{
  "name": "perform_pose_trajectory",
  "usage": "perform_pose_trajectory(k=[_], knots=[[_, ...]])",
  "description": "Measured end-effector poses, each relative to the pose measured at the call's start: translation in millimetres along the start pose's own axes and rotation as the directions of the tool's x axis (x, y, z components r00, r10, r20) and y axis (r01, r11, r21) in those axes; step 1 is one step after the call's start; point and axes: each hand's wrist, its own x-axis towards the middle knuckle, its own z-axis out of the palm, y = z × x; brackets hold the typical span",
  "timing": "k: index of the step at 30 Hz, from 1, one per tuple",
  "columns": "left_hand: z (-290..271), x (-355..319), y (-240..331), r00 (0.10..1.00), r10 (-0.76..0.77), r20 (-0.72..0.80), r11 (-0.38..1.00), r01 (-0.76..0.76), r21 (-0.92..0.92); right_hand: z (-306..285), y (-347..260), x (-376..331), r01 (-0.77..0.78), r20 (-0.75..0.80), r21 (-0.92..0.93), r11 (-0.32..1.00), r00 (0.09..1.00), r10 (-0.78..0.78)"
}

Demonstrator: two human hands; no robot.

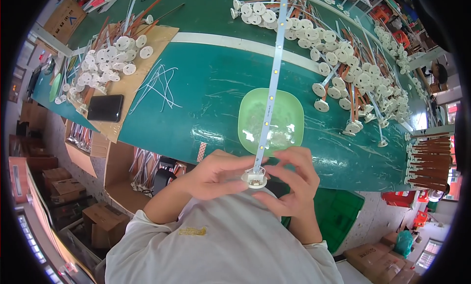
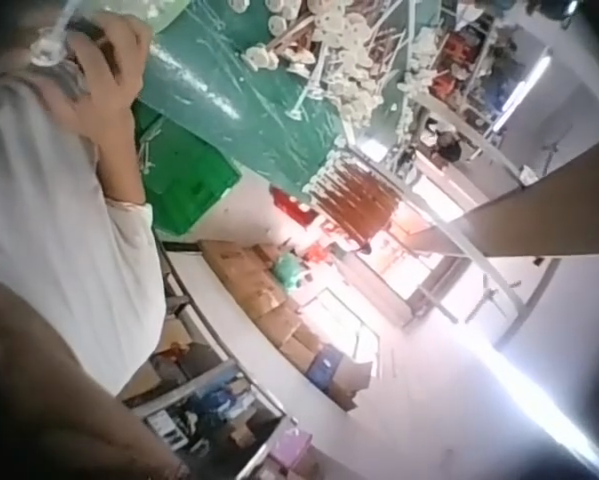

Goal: Assembling LED light strips by manually attaching plastic bases using an adhesive bowl.

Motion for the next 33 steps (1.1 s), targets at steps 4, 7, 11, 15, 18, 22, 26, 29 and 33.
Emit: perform_pose_trajectory(k=[4, 7, 11, 15, 18, 22, 26, 29, 33], knots=[[-2, -4, 0, 0.991, -0.039, -0.131, 0.996, 0.029, -0.083, -9, 13, 1, -0.011, 0.024, 0.233, 0.972, 1.000, 0.006], [-8, -11, -5, 0.973, -0.024, -0.230, 0.993, -0.004, -0.118, -16, 27, 18, -0.350, 0.080, -0.005, 0.937, 0.933, 0.350], [-19, -14, -5, 0.903, 0.034, -0.429, 0.999, -0.033, 0.009, -9, 35, 49, -0.052, 0.402, -0.341, 0.939, 0.894, 0.195], [-19, -13, -4, 0.886, 0.074, -0.457, 0.997, -0.070, 0.025, -6, 53, 51, -0.070, 0.541, -0.354, 0.933, 0.798, 0.265], [-18, -15, -9, 0.889, 0.059, -0.454, 0.998, -0.036, 0.058, -9, 53, 53, -0.141, 0.552, -0.344, 0.928, 0.770, 0.321], [-17, -12, -11, 0.888, 0.041, -0.458, 0.999, -0.028, 0.035, -8, 57, 44, -0.172, 0.411, -0.293, 0.941, 0.865, 0.287], [-14, -3, -10, 0.886, 0.019, -0.462, 1.000, -0.016, 0.011, -5, 55, 34, -0.237, 0.226, -0.217, 0.947, 0.932, 0.285], [-9, 5, -9, 0.889, 0.055, -0.455, 0.998, -0.052, 0.018, -8, 47, 34, -0.460, 0.115, -0.042, 0.887, 0.879, 0.462], [-8, 10, -10, 0.900, 0.084, -0.428, 0.996, -0.081, 0.026, -3, 47, 40, -0.129, 0.221, -0.358, 0.925, 0.950, 0.218]])
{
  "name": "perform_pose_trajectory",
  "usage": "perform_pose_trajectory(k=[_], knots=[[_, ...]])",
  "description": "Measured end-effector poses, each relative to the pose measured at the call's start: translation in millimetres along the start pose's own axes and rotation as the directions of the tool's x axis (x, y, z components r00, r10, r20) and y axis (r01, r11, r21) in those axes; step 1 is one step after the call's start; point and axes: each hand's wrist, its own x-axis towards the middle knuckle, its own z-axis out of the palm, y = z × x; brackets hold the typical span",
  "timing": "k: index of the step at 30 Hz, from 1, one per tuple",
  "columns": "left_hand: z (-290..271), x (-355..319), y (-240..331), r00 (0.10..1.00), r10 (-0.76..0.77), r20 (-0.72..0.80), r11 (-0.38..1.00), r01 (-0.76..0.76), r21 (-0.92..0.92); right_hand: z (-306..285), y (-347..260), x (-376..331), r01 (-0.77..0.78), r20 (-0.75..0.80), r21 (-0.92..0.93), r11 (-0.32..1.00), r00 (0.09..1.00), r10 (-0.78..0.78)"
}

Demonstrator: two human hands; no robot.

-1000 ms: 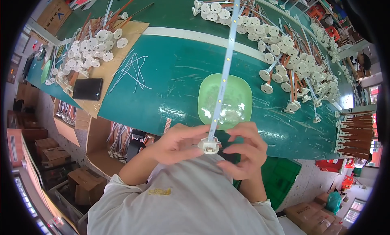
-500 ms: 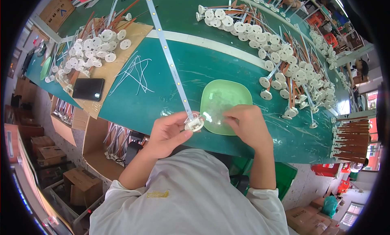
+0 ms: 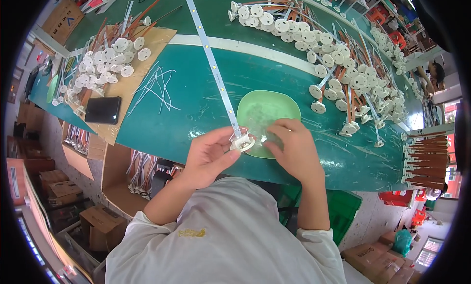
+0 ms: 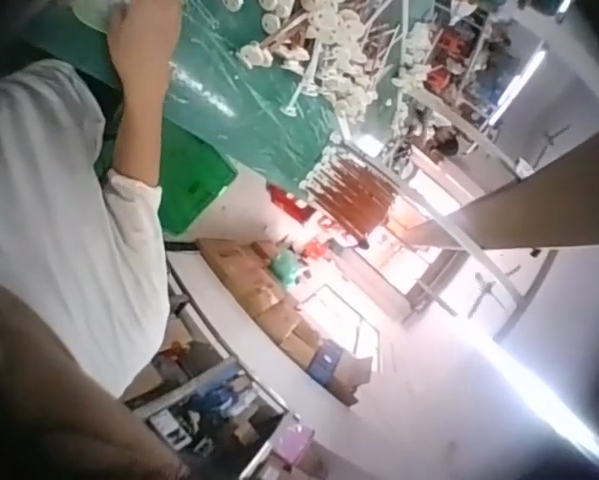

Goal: Assembling LED light strips by manually attaching plastic bases using an adhesive bowl.

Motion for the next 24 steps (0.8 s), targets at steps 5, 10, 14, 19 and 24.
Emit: perform_pose_trajectory(k=[5, 10, 14, 19, 24], knots=[[1, -6, 1, 1.000, -0.019, -0.003, 1.000, 0.020, 0.025, 3, 6, 2, -0.047, 0.188, 0.045, 0.998, 0.981, 0.038], [-1, -7, -2, 1.000, -0.016, -0.003, 1.000, 0.016, 0.015, 0, 3, -3, -0.066, 0.002, 0.161, 0.985, 0.998, 0.066], [3, -2, 1, 1.000, 0.010, -0.008, 0.999, -0.010, -0.040, -7, -12, -10, -0.184, -0.169, 0.294, 0.938, 0.956, 0.240], [33, 17, -6, 0.997, 0.021, -0.077, 0.928, -0.048, -0.370, 12, -43, -31, -0.108, -0.280, 0.346, 0.932, 0.936, 0.212], [36, 25, 9, 0.997, -0.062, 0.047, 0.862, 0.078, -0.500, 30, -64, -24, 0.243, -0.368, 0.286, 0.927, 0.921, -0.128]])
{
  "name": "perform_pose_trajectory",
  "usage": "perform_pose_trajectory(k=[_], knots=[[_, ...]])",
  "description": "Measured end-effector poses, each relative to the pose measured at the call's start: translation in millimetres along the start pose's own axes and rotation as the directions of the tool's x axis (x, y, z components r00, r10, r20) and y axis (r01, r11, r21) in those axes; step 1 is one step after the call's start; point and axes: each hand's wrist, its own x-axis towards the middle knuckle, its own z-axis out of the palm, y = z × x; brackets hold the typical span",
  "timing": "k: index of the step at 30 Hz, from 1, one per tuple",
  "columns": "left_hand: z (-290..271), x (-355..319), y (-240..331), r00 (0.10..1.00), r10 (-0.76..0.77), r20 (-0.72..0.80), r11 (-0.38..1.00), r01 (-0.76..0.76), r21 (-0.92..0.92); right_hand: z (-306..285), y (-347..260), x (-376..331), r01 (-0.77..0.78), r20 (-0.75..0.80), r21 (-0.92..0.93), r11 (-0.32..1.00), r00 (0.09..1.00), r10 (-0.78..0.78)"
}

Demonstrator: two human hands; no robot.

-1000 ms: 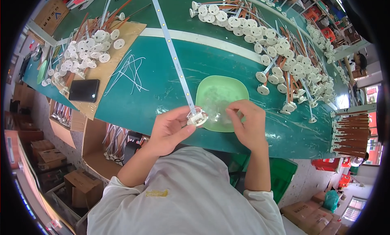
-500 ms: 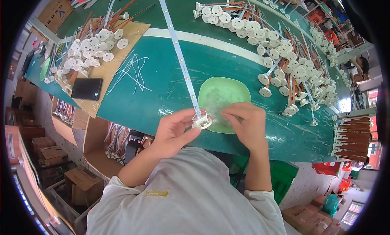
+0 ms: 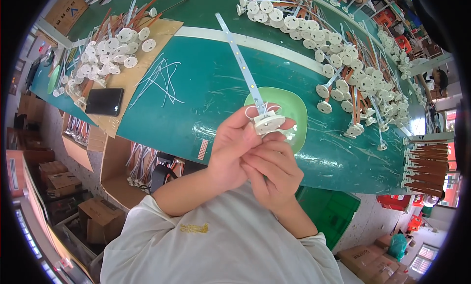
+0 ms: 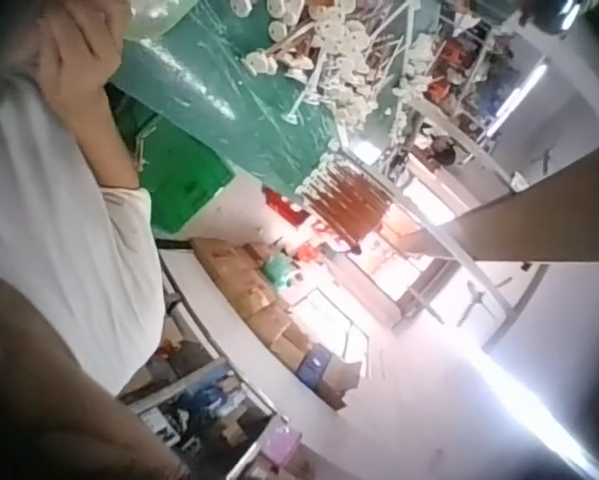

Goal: Assembling LED light strips by manually attaching plastic bases using an adhesive bowl.

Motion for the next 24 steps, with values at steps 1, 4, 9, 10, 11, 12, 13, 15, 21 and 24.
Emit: perform_pose_trajectory(k=[1, 4, 9, 10, 11, 12, 13, 15, 21, 24], knots=[[0, 0, 2, 1.000, 0.005, -0.007, 0.998, -0.006, -0.057, -3, -3, 4, -0.025, 0.053, 0.016, 1.000, 0.998, 0.024], [-1, -1, 1, 1.000, 0.025, 0.011, 0.992, -0.023, -0.123, -8, 0, -2, -0.046, 0.106, 0.039, 0.998, 0.993, 0.042], [-1, -3, 0, 0.995, 0.056, 0.084, 0.988, -0.043, -0.148, -10, -8, -2, -0.140, 0.067, 0.069, 0.988, 0.989, 0.135], [2, -3, 1, 0.997, 0.051, 0.062, 0.987, -0.041, -0.158, -10, -9, -2, -0.168, 0.036, 0.048, 0.985, 0.985, 0.166], [4, -3, 1, 0.998, 0.047, 0.040, 0.985, -0.039, -0.167, -11, -9, -2, -0.196, 0.004, 0.029, 0.980, 0.981, 0.196], [1, -3, 1, 0.998, 0.047, 0.041, 0.985, -0.039, -0.167, -12, -10, -2, -0.196, 0.004, 0.029, 0.980, 0.981, 0.196], [-5, -3, 1, 0.994, 0.030, 0.106, 0.983, -0.010, -0.181, -14, -10, -1, -0.184, 0.031, -0.004, 0.983, 0.983, 0.184], [-8, -4, 1, 0.985, 0.015, 0.171, 0.981, 0.019, -0.193, -16, -12, 0, -0.170, 0.058, -0.036, 0.985, 0.983, 0.172], [-1, -2, -7, 0.981, 0.176, 0.081, 0.979, -0.165, -0.121, -17, -17, -5, -0.119, 0.058, -0.162, 0.980, 0.990, 0.130], [-1, -5, -4, 0.985, 0.164, 0.055, 0.983, -0.159, -0.088, -11, -14, -2, -0.065, 0.129, -0.128, 0.990, 0.988, 0.082]])
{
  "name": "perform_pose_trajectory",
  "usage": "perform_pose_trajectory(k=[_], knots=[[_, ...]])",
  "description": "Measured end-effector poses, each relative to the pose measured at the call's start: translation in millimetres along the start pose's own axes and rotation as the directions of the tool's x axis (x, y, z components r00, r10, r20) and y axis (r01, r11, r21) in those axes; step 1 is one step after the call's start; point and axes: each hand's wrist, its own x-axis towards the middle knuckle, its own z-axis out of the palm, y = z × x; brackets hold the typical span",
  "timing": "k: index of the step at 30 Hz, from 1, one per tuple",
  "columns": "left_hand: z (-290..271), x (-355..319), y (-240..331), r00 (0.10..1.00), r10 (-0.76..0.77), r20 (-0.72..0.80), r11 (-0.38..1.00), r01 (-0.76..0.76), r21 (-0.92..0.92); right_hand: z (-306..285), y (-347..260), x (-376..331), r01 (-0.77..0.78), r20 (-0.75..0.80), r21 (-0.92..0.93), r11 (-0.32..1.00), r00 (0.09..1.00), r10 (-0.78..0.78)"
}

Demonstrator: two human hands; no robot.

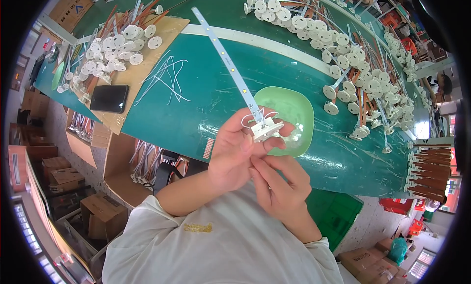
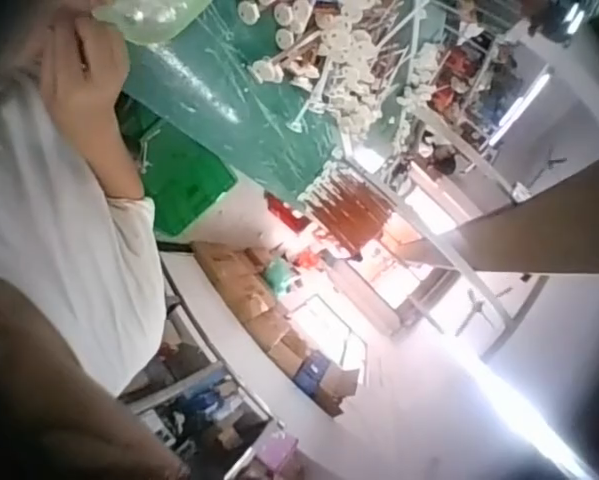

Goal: Assembling LED light strips by manually attaching plastic bases using an adhesive bowl.

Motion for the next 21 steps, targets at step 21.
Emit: perform_pose_trajectory(k=[21], knots=[[-1, -11, 2, 0.990, -0.121, -0.078, 0.975, 0.133, 0.178, -5, 2, 9, 0.036, -0.242, -0.099, 0.994, 0.968, -0.059]])
